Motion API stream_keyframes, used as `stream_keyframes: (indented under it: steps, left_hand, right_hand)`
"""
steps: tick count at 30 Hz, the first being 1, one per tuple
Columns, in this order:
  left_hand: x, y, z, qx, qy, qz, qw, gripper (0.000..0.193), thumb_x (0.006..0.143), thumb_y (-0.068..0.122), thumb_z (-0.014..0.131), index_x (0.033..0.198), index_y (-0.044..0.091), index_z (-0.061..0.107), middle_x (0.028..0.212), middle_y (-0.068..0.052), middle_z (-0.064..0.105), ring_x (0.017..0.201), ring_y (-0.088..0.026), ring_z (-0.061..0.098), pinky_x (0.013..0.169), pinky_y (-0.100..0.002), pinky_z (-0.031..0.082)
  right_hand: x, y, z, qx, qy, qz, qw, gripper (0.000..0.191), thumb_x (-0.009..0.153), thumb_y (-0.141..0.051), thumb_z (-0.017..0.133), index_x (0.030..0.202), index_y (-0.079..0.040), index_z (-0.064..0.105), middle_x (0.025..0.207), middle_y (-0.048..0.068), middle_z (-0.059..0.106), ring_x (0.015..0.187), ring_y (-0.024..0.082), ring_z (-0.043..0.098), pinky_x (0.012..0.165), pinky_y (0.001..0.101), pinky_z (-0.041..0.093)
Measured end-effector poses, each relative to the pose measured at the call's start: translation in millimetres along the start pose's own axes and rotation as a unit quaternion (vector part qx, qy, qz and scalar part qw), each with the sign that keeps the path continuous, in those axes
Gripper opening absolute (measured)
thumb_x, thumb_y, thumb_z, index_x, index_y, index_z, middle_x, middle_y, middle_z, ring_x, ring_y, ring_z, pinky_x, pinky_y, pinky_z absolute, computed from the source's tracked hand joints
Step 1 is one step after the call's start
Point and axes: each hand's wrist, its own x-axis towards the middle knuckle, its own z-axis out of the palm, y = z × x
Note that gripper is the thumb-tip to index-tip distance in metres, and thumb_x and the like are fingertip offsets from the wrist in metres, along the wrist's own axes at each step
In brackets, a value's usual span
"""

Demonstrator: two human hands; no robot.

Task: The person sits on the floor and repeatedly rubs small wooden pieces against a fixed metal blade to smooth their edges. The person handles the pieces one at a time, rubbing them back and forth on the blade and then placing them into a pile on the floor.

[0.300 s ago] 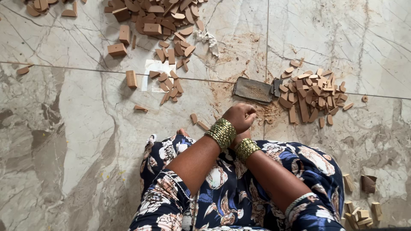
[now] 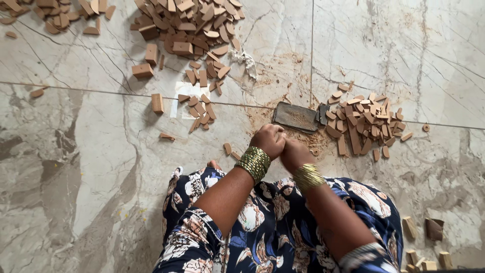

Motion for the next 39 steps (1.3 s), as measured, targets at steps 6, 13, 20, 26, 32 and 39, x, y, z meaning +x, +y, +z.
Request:
stream_keyframes:
  steps: [6, 13, 20, 26, 32, 39]
  left_hand:
    - [-8.6, 1.3, 20.2, -0.306, -0.27, -0.161, 0.899, 0.043, 0.102, 0.042, 0.062, 0.083, 0.003, 0.065, 0.075, -0.01, 0.069, 0.066, -0.016, 0.066, 0.061, -0.03, 0.054]
    - [-8.7, -9.9, 18.5, -0.419, -0.258, -0.261, 0.831, 0.035, 0.097, 0.038, 0.059, 0.085, 0.007, 0.069, 0.069, -0.006, 0.069, 0.059, -0.014, 0.065, 0.058, -0.031, 0.057]
    - [-13.8, -16.8, 11.3, -0.433, -0.22, -0.304, 0.82, 0.038, 0.104, 0.034, 0.057, 0.078, 0.007, 0.063, 0.065, -0.005, 0.065, 0.056, -0.016, 0.062, 0.056, -0.031, 0.055]
    - [-12.4, -27.9, 12.6, -0.402, -0.164, -0.205, 0.877, 0.031, 0.099, 0.031, 0.06, 0.084, 0.005, 0.068, 0.071, -0.004, 0.068, 0.063, -0.013, 0.062, 0.061, -0.029, 0.053]
    - [-24.5, -28.9, 7.5, -0.206, -0.166, -0.022, 0.964, 0.023, 0.094, 0.026, 0.062, 0.09, 0.006, 0.072, 0.075, -0.001, 0.072, 0.068, -0.01, 0.068, 0.066, -0.03, 0.056]
    - [-29.6, -18.8, 0.4, -0.128, -0.157, 0.103, 0.974, 0.027, 0.091, 0.022, 0.065, 0.072, 0.003, 0.068, 0.064, -0.009, 0.063, 0.061, -0.022, 0.06, 0.061, -0.039, 0.052]
  right_hand:
    - [-50.7, 44.1, -44.5, 0.012, 0.173, -0.175, 0.969, 0.022, 0.095, -0.028, 0.061, 0.108, -0.016, 0.075, 0.088, 0.008, 0.075, 0.067, 0.023, 0.071, 0.057, 0.0379, 0.059]
    - [-20.6, 54.7, -47.2, 0.145, 0.24, -0.229, 0.932, 0.018, 0.102, -0.024, 0.064, 0.106, -0.008, 0.073, 0.096, 0.009, 0.075, 0.079, 0.021, 0.074, 0.066, 0.0334, 0.062]
    - [-17.6, 41.2, -36.3, 0.179, 0.285, -0.285, 0.897, 0.018, 0.101, -0.022, 0.066, 0.106, -0.006, 0.074, 0.1, 0.012, 0.074, 0.085, 0.022, 0.074, 0.069, 0.0328, 0.061]
    - [-11.8, 36.9, -41.8, 0.244, 0.171, -0.125, 0.946, 0.03, 0.098, -0.02, 0.066, 0.125, -0.007, 0.065, 0.094, 0.009, 0.075, 0.074, 0.018, 0.072, 0.064, 0.0309, 0.061]
    - [-13.0, 30.9, -21.2, 0.459, 0.158, -0.141, 0.863, 0.045, 0.099, -0.018, 0.06, 0.14, -0.002, 0.052, 0.109, 0.01, 0.07, 0.086, 0.015, 0.071, 0.073, 0.0317, 0.062]
    - [20.0, 38.5, 16.1, 0.477, -0.031, -0.023, 0.878, 0.041, 0.105, -0.03, 0.044, 0.137, -0.006, 0.052, 0.104, 0.011, 0.071, 0.088, 0.017, 0.072, 0.076, 0.0328, 0.062]
